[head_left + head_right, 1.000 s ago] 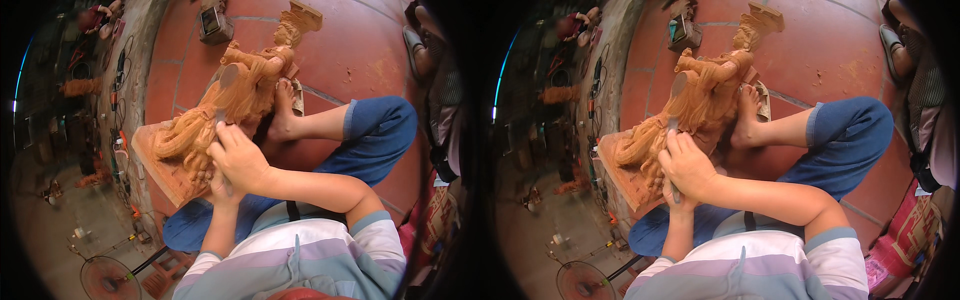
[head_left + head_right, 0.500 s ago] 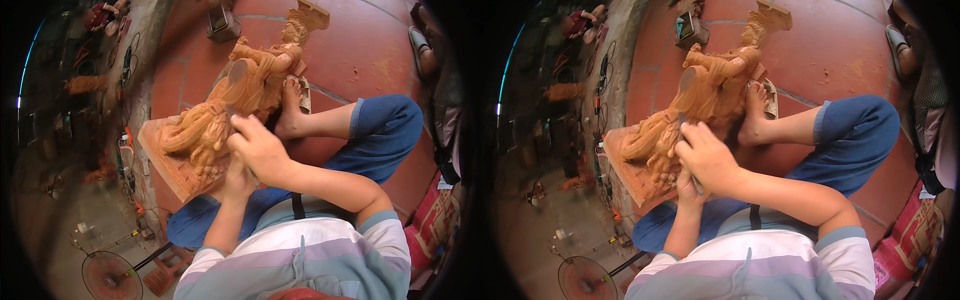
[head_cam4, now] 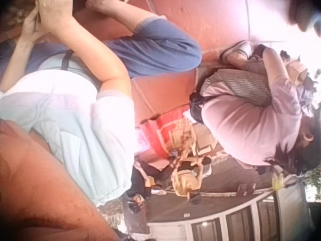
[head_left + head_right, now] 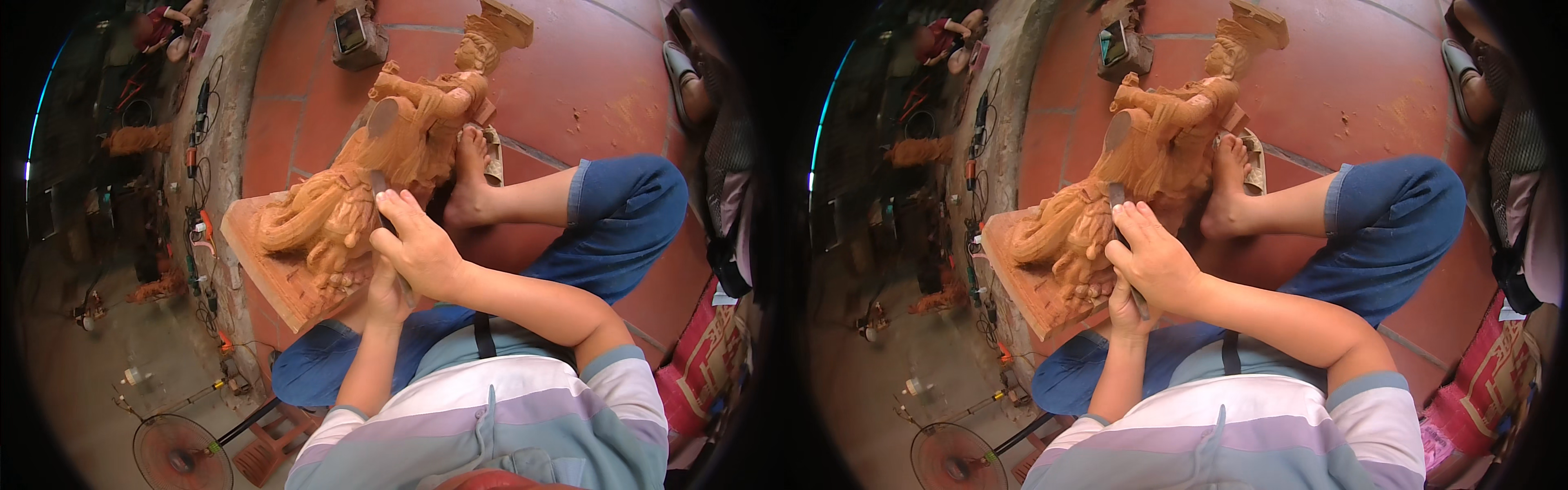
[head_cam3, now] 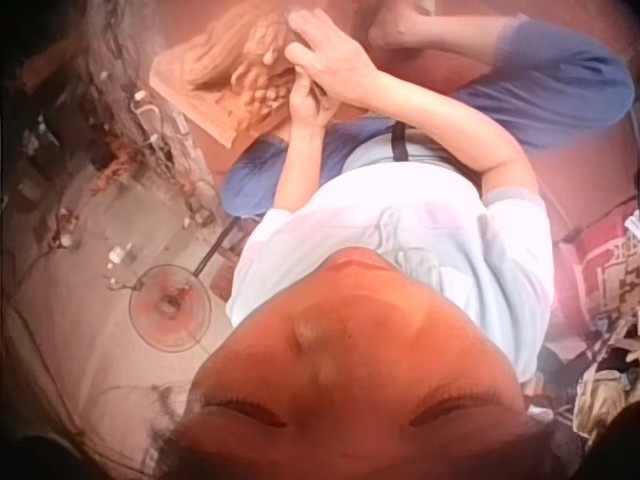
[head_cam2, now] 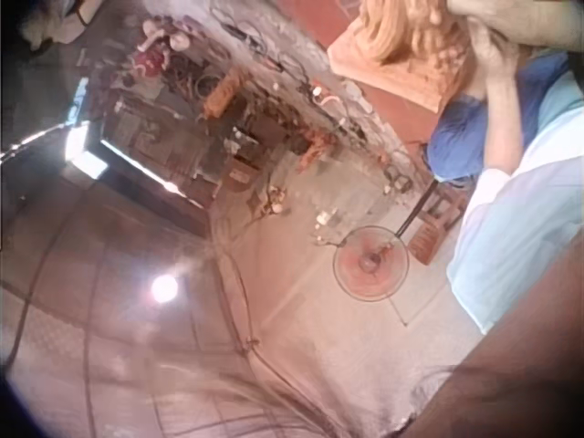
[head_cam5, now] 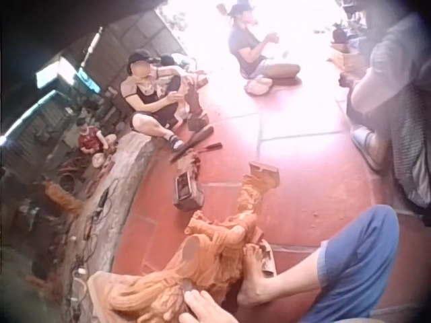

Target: The person carves a wooden sculpture of a seated figure using a chisel and mallet. They refine the details of the figure's clothing and base while seated on the floor.

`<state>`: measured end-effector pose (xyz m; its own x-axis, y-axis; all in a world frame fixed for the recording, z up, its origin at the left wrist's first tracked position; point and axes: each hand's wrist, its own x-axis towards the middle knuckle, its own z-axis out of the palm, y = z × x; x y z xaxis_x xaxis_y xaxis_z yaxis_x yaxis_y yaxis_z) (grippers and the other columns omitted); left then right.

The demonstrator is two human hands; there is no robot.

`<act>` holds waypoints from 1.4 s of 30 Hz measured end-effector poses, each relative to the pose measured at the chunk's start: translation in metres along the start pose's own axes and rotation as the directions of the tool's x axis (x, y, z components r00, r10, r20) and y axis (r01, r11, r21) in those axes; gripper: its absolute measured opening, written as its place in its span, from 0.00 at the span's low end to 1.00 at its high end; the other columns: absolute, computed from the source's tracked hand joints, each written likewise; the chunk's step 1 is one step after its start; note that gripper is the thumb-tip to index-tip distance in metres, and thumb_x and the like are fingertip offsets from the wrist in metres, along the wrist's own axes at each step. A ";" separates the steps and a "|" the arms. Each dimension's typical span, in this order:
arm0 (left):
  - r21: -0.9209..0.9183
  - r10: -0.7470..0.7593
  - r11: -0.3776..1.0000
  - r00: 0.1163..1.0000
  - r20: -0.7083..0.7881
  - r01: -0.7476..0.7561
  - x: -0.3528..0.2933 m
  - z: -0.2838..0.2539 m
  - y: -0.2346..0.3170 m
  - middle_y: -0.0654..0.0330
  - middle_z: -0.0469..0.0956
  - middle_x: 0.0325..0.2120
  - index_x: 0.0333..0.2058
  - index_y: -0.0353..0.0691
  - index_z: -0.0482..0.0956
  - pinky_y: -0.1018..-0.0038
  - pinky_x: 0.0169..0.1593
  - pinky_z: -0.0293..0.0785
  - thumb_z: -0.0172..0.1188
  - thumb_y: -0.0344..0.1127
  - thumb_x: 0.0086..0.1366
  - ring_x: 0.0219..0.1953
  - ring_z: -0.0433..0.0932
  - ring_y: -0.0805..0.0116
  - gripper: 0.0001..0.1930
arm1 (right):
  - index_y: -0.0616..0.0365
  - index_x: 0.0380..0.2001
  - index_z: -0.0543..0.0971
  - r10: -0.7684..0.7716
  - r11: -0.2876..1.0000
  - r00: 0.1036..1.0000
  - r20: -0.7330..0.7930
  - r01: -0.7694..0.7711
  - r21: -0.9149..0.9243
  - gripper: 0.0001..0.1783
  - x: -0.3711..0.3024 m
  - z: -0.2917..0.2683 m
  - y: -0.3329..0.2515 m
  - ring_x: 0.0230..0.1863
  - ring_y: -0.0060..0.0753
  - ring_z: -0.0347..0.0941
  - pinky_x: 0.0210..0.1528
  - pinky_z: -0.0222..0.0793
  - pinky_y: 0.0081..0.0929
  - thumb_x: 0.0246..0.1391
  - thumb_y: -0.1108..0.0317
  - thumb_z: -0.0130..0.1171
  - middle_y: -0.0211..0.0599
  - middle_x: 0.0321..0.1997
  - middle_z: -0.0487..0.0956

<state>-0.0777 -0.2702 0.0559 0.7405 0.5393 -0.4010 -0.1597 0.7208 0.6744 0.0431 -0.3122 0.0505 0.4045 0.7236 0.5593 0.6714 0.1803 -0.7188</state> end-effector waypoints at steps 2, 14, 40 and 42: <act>0.024 0.046 0.999 0.999 0.005 -0.046 0.000 0.001 -0.006 0.61 0.68 0.54 0.59 0.45 0.61 0.67 0.57 0.67 0.51 0.50 0.67 0.56 0.68 0.67 0.27 | 0.62 0.32 0.70 -0.036 0.998 0.997 0.066 0.033 0.050 0.14 -0.002 -0.006 0.004 0.58 0.60 0.65 0.63 0.58 0.47 0.39 0.69 0.58 0.62 0.53 0.67; 0.037 0.070 0.997 0.996 -0.056 -0.068 -0.001 0.010 -0.001 0.58 0.65 0.57 0.61 0.45 0.58 0.64 0.60 0.64 0.48 0.53 0.68 0.58 0.66 0.62 0.29 | 0.62 0.30 0.71 0.099 0.989 0.995 0.009 -0.100 0.105 0.10 0.009 -0.012 -0.010 0.53 0.58 0.68 0.63 0.59 0.45 0.43 0.70 0.55 0.60 0.49 0.69; -0.085 0.107 0.990 0.994 -0.024 -0.109 -0.005 0.036 0.017 0.55 0.66 0.56 0.59 0.41 0.59 0.64 0.59 0.65 0.44 0.52 0.70 0.56 0.67 0.63 0.26 | 0.59 0.31 0.72 0.167 0.986 0.956 0.241 -0.169 -0.011 0.11 0.039 -0.022 -0.024 0.41 0.44 0.69 0.46 0.66 0.35 0.42 0.67 0.56 0.45 0.41 0.72; -0.202 -0.012 0.979 0.991 0.135 0.040 0.002 0.042 0.012 0.56 0.67 0.56 0.59 0.39 0.61 0.61 0.60 0.64 0.39 0.55 0.71 0.58 0.66 0.60 0.28 | 0.56 0.34 0.73 0.144 0.972 0.969 0.198 -0.177 0.157 0.09 0.031 -0.047 -0.011 0.43 0.44 0.70 0.44 0.68 0.36 0.47 0.68 0.55 0.41 0.37 0.72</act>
<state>-0.0506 -0.2789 0.0890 0.8240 0.4665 -0.3215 -0.2589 0.8148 0.5188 0.0768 -0.3230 0.0951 0.3658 0.8596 0.3567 0.4836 0.1519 -0.8620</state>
